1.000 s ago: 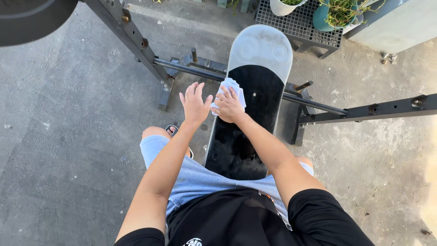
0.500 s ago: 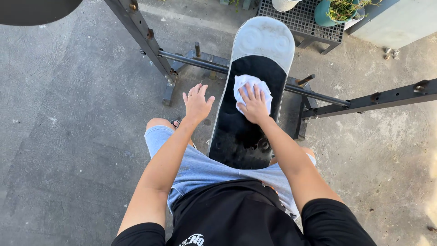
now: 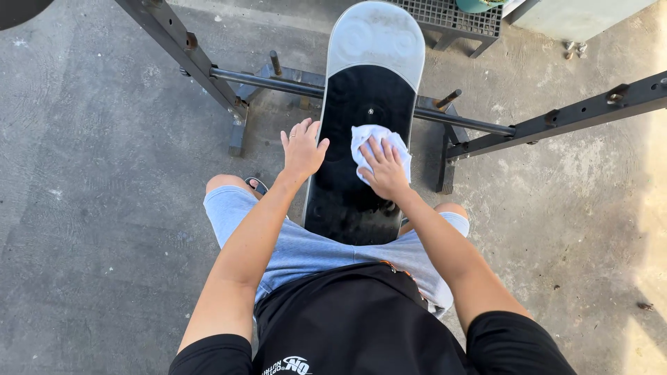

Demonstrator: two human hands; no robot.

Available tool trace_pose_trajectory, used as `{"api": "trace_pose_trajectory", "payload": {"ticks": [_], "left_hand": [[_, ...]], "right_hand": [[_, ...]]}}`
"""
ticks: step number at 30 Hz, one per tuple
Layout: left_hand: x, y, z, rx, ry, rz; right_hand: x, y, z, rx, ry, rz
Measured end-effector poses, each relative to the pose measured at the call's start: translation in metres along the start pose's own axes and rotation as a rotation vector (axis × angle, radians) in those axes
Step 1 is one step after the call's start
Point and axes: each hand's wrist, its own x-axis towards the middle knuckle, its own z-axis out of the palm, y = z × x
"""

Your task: The recorder is wiping down weightlifting equipment including a bench, rack, bar, and plates with a cloth.

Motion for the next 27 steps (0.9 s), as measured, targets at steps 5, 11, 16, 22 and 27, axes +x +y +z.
{"api": "trace_pose_trajectory", "payload": {"ticks": [5, 11, 16, 22, 27], "left_hand": [[0.002, 0.015, 0.008, 0.020, 0.000, 0.022], [0.018, 0.029, 0.046, 0.082, -0.052, 0.094], [0.025, 0.065, 0.036, 0.345, -0.220, 0.017], [0.037, 0.073, 0.026, 0.456, -0.317, -0.103], [0.062, 0.061, 0.027, 0.424, -0.260, -0.108]], "right_hand": [[0.046, -0.048, 0.013, -0.063, 0.075, 0.057], [-0.050, -0.039, 0.000, 0.063, -0.009, -0.054], [-0.028, 0.028, 0.007, 0.069, 0.136, 0.155], [0.020, 0.082, 0.017, 0.508, 0.420, 0.388], [-0.062, 0.073, 0.070, 0.824, 0.324, 0.435]]}}
